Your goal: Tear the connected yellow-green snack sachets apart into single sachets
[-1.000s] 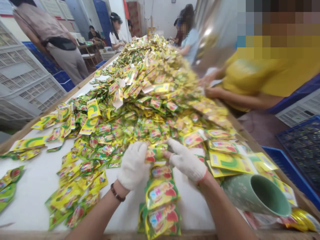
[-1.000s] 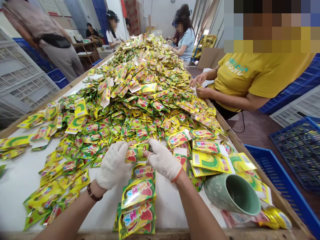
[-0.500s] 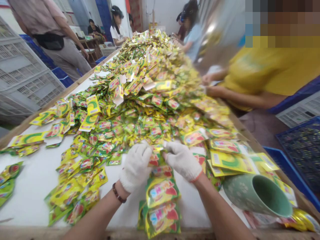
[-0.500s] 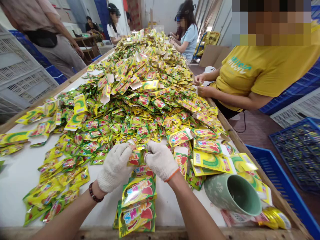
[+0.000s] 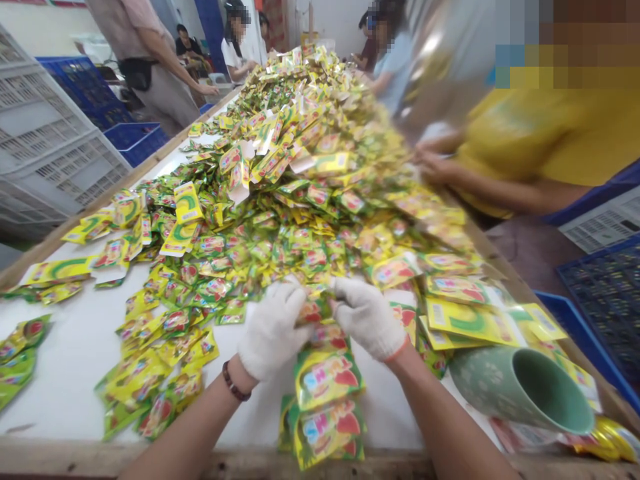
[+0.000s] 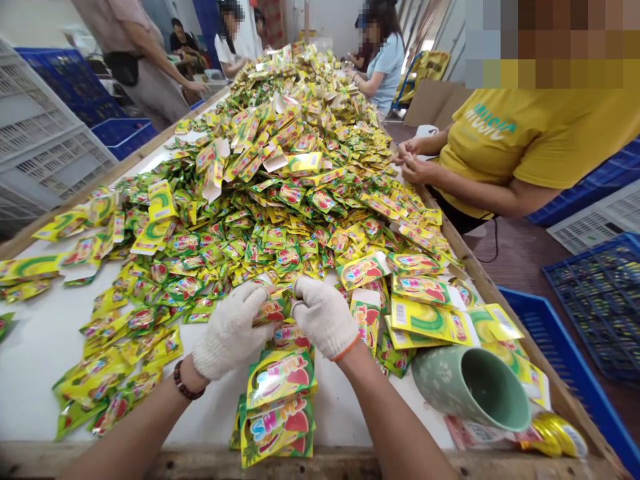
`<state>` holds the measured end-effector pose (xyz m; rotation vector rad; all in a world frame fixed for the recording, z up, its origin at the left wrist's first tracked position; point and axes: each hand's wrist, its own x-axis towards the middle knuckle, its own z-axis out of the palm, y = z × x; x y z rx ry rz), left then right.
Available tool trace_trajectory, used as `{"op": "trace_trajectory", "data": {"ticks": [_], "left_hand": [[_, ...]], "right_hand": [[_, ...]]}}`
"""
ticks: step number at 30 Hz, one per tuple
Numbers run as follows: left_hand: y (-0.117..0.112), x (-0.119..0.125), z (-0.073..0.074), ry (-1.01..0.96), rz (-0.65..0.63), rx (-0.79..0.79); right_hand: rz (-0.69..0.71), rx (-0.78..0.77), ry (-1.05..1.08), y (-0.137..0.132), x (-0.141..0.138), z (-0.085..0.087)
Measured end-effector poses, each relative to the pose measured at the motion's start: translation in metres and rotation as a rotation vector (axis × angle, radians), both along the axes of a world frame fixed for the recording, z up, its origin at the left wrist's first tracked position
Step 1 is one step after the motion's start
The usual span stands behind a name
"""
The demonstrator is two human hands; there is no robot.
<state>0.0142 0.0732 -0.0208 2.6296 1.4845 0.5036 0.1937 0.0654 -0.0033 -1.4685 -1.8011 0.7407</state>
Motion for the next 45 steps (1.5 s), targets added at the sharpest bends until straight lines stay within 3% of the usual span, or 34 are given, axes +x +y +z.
{"op": "trace_trajectory", "data": {"ticks": [5, 12, 15, 17, 21, 27, 29, 31, 34, 36, 38, 40, 42, 45], "left_hand": [[0.002, -0.006, 0.002, 0.022, 0.006, -0.074], [0.002, -0.009, 0.001, -0.068, -0.092, -0.100], [0.000, -0.003, 0.000, -0.089, -0.076, -0.076], [0.000, 0.000, -0.001, -0.079, -0.035, -0.030], [0.003, -0.002, -0.003, -0.079, -0.014, 0.039], [-0.005, -0.002, -0.002, -0.167, -0.052, 0.059], [-0.007, 0.001, 0.000, -0.257, -0.072, -0.030], [-0.006, 0.003, 0.003, -0.413, -0.072, -0.198], [-0.002, 0.004, 0.005, -0.779, -0.004, -0.529], [0.000, 0.004, 0.004, -1.047, 0.048, -0.712], [0.001, 0.004, 0.001, -1.260, 0.079, -0.817], [0.001, 0.003, -0.002, -1.383, 0.076, -0.843], [0.001, 0.002, -0.005, -1.415, 0.037, -0.837], [0.003, -0.002, -0.008, -1.364, -0.058, -0.817]], "right_hand": [[0.038, -0.072, 0.141, 0.002, 0.010, -0.001], [-0.005, -0.046, 0.006, -0.002, 0.002, 0.004], [0.040, -0.083, 0.123, -0.002, -0.001, 0.003], [0.069, -0.173, 0.253, -0.001, 0.003, 0.003], [-0.017, -0.381, 0.391, -0.001, 0.008, 0.006], [0.287, -0.682, 0.412, -0.007, -0.004, 0.004], [0.253, -0.610, 0.375, -0.006, -0.006, 0.000], [0.173, -0.403, 0.341, -0.004, -0.006, -0.003], [0.003, -0.121, 0.349, -0.002, -0.007, -0.006], [-0.151, -0.028, 0.383, -0.001, -0.009, -0.008], [-0.214, -0.012, 0.466, -0.001, -0.011, -0.010], [-0.134, -0.064, 0.592, 0.000, -0.014, -0.013], [-0.055, -0.104, 0.684, 0.001, -0.016, -0.015], [-0.052, -0.140, 0.688, 0.000, -0.013, -0.017]]}}
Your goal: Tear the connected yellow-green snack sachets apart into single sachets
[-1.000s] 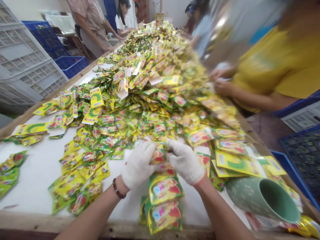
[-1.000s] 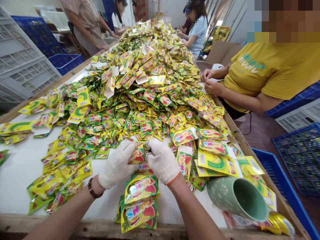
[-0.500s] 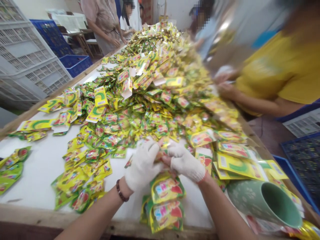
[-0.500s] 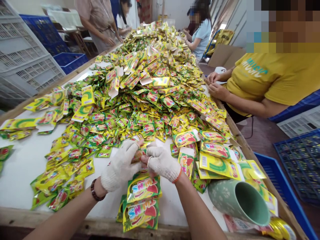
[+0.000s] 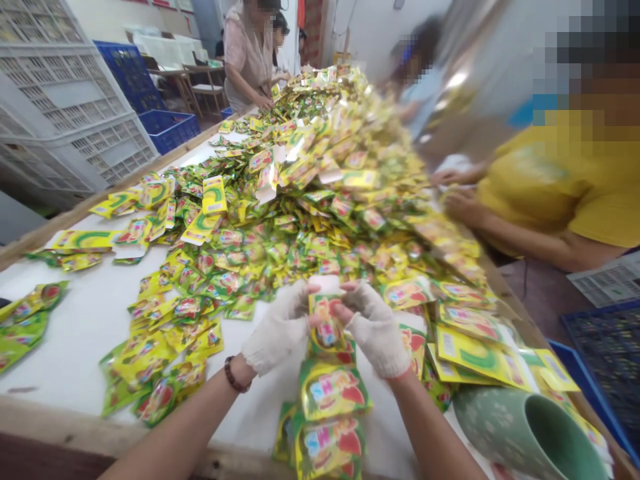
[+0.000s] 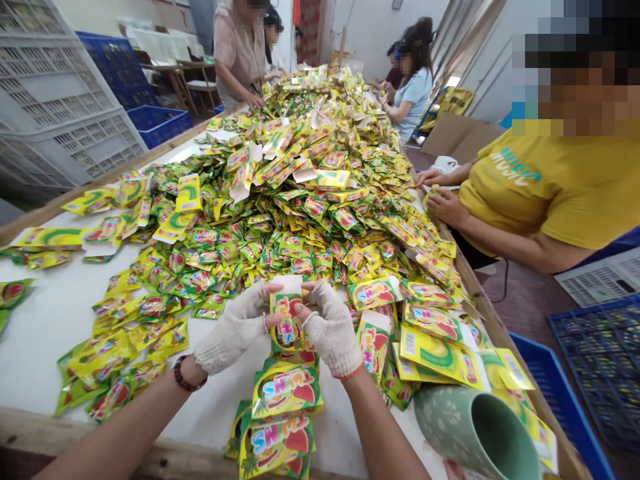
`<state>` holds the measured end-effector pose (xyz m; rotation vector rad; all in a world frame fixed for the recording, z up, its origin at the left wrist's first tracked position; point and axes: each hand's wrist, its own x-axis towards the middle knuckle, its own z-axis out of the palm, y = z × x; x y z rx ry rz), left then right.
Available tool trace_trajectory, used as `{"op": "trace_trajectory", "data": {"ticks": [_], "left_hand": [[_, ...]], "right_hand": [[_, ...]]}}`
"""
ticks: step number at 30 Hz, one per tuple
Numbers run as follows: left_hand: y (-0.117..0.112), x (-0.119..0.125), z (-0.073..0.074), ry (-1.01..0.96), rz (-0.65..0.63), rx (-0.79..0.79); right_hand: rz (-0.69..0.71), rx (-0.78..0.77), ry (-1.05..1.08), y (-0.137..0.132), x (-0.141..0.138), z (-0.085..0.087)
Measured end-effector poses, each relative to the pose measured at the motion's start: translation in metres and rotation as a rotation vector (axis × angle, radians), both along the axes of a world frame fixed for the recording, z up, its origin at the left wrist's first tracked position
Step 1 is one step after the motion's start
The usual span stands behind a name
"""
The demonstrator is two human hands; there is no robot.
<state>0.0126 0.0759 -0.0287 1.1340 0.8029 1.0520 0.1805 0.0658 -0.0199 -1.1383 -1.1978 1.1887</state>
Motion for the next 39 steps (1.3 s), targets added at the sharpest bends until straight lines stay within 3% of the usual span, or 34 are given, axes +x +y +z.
{"op": "trace_trajectory", "data": {"ticks": [4, 7, 12, 15, 18, 24, 28, 34, 39], "left_hand": [[0.002, -0.005, -0.001, 0.121, -0.078, 0.113], [0.002, -0.006, -0.001, 0.184, -0.119, 0.099], [0.001, -0.005, 0.000, 0.141, -0.074, -0.058], [0.001, -0.006, -0.001, 0.117, -0.099, -0.104], [0.000, -0.007, -0.003, 0.150, -0.107, -0.058], [-0.002, -0.007, -0.001, 0.168, -0.164, 0.004], [-0.002, -0.005, 0.003, 0.159, -0.190, 0.021], [-0.001, 0.000, 0.012, 0.390, -0.005, 0.221], [0.001, -0.006, 0.011, 0.454, 0.014, 0.317]], "right_hand": [[0.179, -0.077, -0.073, -0.001, 0.008, 0.003], [0.279, -0.108, -0.133, -0.001, 0.011, 0.006], [0.222, -0.127, -0.010, 0.001, 0.010, 0.005], [0.170, -0.087, -0.125, -0.001, 0.013, 0.005], [0.154, -0.030, -0.278, -0.002, 0.015, 0.008], [0.105, -0.076, -0.281, -0.003, 0.014, 0.012], [0.108, -0.041, -0.408, -0.002, 0.017, 0.015], [0.144, 0.030, -0.473, -0.004, 0.022, 0.017], [0.284, -0.009, -0.534, -0.007, 0.027, 0.021]]}}
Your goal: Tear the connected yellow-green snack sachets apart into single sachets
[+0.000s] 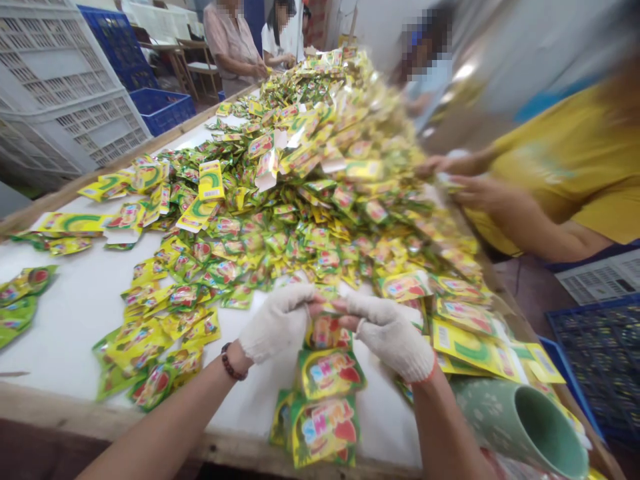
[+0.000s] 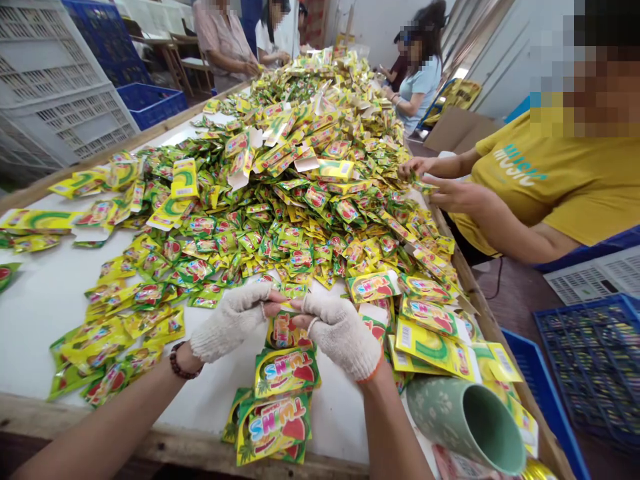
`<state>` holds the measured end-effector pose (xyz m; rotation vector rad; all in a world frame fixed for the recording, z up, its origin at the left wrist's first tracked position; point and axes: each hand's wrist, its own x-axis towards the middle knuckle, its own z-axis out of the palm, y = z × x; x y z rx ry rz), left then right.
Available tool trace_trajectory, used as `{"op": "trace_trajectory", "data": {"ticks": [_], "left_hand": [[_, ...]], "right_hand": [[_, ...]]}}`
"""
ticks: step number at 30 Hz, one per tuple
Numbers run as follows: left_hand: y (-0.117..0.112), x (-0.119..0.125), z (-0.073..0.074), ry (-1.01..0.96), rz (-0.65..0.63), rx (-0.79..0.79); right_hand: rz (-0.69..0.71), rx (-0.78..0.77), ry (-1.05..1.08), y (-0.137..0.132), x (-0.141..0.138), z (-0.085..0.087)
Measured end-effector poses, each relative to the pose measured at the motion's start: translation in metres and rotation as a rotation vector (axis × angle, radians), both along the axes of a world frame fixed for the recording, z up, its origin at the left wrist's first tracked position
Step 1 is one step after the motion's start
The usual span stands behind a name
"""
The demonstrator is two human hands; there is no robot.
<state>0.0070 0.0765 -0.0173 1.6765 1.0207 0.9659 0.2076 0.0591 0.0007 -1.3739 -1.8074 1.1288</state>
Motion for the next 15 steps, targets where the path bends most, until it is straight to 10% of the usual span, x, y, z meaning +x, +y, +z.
{"op": "trace_trajectory", "data": {"ticks": [15], "left_hand": [[-0.016, 0.008, -0.018, -0.165, 0.083, -0.128]], "right_hand": [[0.007, 0.087, 0.008, 0.002, -0.005, -0.009]]}}
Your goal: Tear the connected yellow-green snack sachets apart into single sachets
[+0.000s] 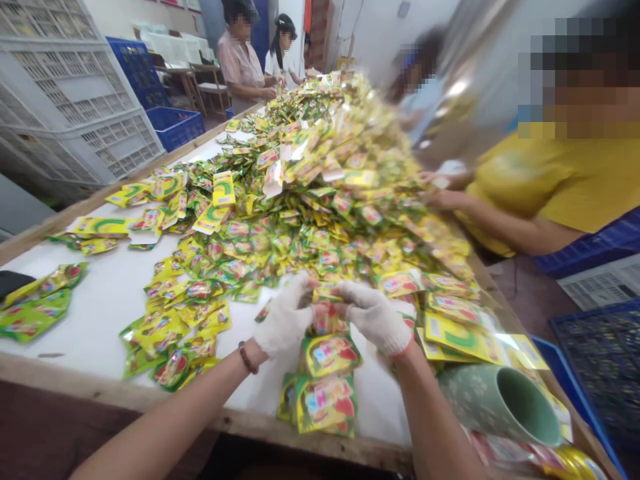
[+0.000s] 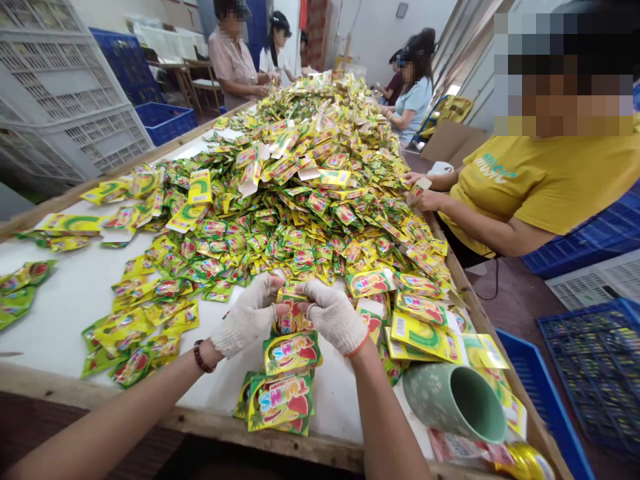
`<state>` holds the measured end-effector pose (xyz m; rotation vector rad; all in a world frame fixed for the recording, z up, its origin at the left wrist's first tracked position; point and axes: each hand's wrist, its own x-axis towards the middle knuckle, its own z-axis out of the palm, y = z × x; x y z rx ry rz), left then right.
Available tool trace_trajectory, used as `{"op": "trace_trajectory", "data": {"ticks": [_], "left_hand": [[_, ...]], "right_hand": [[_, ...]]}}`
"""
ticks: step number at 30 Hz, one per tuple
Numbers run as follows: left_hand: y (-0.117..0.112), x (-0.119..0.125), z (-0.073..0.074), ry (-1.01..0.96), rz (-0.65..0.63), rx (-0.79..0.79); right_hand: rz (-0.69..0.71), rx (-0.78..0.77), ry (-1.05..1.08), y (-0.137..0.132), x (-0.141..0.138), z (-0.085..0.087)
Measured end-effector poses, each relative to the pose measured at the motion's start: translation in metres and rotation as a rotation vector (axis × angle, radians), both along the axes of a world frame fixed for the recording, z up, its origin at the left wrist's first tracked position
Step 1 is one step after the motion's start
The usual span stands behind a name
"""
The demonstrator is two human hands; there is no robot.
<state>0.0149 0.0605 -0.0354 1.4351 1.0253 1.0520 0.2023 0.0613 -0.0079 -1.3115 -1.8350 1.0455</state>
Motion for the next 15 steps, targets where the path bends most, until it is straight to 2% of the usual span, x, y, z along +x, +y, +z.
{"op": "trace_trajectory", "data": {"ticks": [2, 5, 9, 12, 15], "left_hand": [[-0.003, 0.002, -0.004, -0.052, 0.003, -0.046], [-0.001, 0.005, -0.005, -0.012, 0.019, -0.032], [0.015, 0.003, 0.005, 0.092, 0.047, 0.020], [0.028, 0.001, 0.017, 0.241, -0.040, 0.040], [0.033, 0.004, 0.027, 0.421, -0.223, 0.053]], "right_hand": [[-0.001, 0.031, 0.018, 0.000, -0.003, 0.001], [-0.021, 0.062, 0.033, 0.000, -0.010, 0.001], [-0.098, 0.059, 0.106, -0.003, -0.023, 0.000], [-0.197, 0.032, 0.040, -0.016, -0.021, 0.004], [-0.405, 0.050, -0.176, -0.049, -0.004, 0.013]]}}
